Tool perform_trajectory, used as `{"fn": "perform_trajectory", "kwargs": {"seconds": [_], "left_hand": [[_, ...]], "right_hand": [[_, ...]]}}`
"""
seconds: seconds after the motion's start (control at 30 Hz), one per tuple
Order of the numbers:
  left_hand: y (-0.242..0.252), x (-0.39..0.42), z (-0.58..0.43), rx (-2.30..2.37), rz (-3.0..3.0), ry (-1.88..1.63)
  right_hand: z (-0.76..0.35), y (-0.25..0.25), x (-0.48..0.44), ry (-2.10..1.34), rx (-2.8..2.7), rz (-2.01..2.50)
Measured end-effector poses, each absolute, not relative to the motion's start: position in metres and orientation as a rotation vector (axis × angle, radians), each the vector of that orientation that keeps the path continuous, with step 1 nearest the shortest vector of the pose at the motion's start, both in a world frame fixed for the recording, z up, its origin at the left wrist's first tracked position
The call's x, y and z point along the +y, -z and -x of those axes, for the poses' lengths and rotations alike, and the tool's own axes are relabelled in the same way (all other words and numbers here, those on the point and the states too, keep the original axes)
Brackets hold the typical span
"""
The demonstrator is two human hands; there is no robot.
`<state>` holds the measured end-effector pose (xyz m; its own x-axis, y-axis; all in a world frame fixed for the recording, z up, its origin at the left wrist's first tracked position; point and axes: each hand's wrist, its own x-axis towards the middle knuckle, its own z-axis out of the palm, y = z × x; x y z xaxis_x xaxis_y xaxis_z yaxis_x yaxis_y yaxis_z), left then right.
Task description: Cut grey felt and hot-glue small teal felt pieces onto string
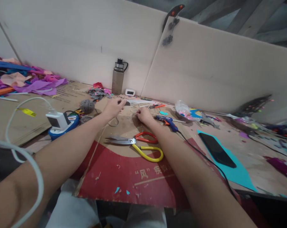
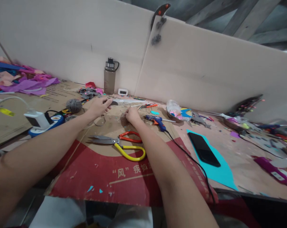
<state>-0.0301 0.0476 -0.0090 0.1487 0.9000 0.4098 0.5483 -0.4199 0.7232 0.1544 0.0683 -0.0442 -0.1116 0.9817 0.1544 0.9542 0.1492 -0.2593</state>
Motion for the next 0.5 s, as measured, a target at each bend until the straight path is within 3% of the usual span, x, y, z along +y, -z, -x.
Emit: {"fn": "perform_trajectory", "kwargs": {"seconds": [0.5], "left_hand": [[0.01,0.049,0.031,1.369,-1.989,-1.168]], "right_hand": [[-0.15,0.048,0.055,0.04,-2.335,1.778]]}}
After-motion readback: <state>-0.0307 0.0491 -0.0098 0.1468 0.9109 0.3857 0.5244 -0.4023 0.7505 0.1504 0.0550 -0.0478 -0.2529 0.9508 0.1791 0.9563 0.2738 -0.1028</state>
